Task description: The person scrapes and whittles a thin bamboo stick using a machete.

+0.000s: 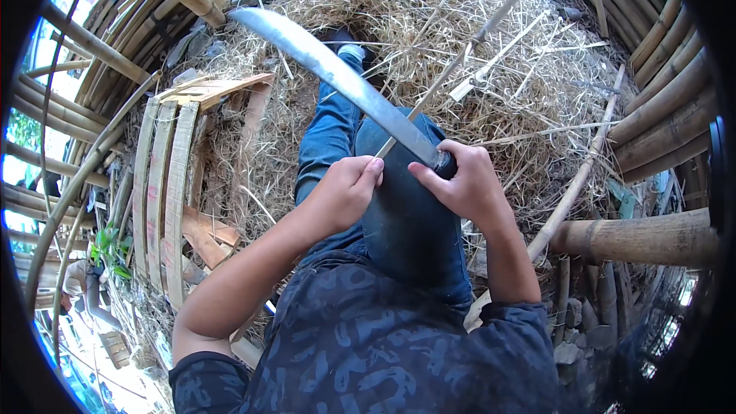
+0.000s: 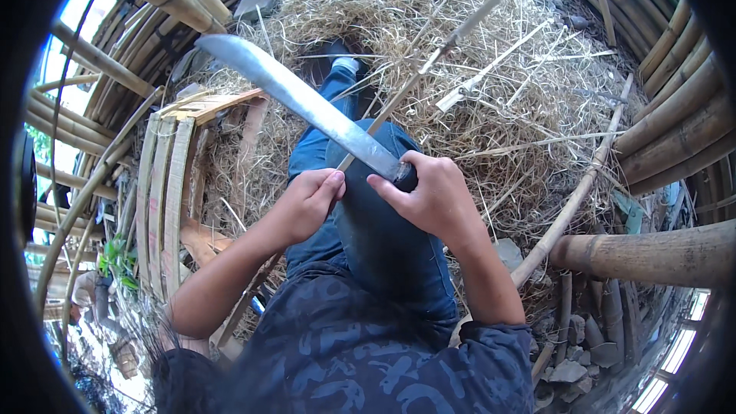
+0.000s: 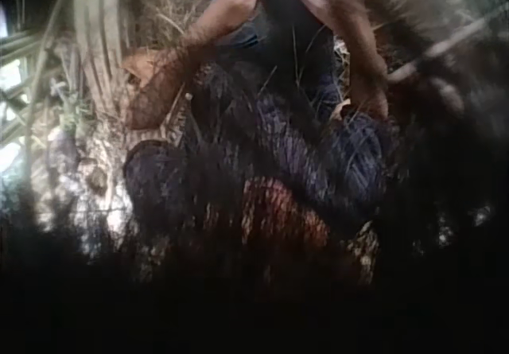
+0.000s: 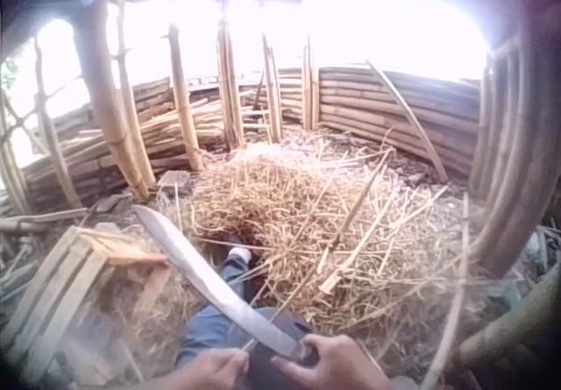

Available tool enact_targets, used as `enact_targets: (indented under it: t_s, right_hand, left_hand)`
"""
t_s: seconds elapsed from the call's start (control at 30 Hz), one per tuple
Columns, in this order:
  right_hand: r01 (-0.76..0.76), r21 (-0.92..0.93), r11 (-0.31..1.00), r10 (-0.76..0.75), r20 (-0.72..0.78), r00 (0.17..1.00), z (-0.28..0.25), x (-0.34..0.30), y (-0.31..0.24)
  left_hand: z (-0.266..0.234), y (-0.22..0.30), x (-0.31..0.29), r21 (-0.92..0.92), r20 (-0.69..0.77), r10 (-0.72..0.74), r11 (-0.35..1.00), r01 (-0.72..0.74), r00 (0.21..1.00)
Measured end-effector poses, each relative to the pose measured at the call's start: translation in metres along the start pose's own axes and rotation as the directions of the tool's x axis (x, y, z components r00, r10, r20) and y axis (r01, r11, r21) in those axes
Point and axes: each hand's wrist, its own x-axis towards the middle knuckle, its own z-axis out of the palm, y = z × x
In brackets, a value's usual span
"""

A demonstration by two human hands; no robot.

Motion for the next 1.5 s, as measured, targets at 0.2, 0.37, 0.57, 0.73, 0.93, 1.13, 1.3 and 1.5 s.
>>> enact_targets:
  t_s: [0.2, 0.37, 0.57, 0.73, 0.93, 1.13, 1.3, 1.5]
  right_hand:
    - [-0.029, 0.004, 1.0, 0.029, -0.005, 1.0, -0.001, 0.001, 0.003]
    - [-0.048, -0.012, 0.999, 0.048, 0.011, 0.999, -0.003, 0.002, 0.001]
    - [-0.061, -0.079, 0.995, 0.064, 0.033, 0.997, -0.004, 0.0, -0.003]
    - [-0.059, -0.169, 0.984, 0.064, 0.026, 0.998, -0.003, -0.001, -0.01]
    - [-0.046, -0.268, 0.962, 0.059, 0.041, 0.997, -0.004, 0.003, -0.011]
    - [0.01, -0.404, 0.915, 0.018, 0.066, 0.998, -0.008, 0.006, -0.021]
    - [-0.02, -0.452, 0.892, 0.058, 0.07, 0.996, -0.011, 0.007, -0.026]
    - [0.032, -0.495, 0.868, 0.013, 0.088, 0.996, -0.014, 0.006, -0.025]
  left_hand:
    - [-0.008, 0.012, -0.002, -0.26, 0.166, -0.358, 0.883, 0.391, 0.919]
    - [-0.01, 0.013, -0.002, -0.073, 0.174, -0.434, 0.889, 0.451, 0.884]
    - [-0.002, 0.007, -0.007, -0.059, 0.067, -0.297, 0.952, 0.301, 0.953]
    - [0.005, 0.004, -0.007, 0.147, -0.013, -0.188, 0.971, 0.188, 0.982]
    - [0.012, 0.024, -0.006, 0.239, -0.075, -0.231, 0.94, 0.242, 0.97]
    - [0.021, 0.017, -0.01, 0.264, -0.173, -0.161, 0.943, 0.203, 0.972]
    - [0.025, 0.014, -0.013, 0.326, -0.208, -0.11, 0.929, 0.175, 0.972]
    - [0.029, 0.014, -0.014, 0.352, -0.246, -0.083, 0.921, 0.169, 0.966]
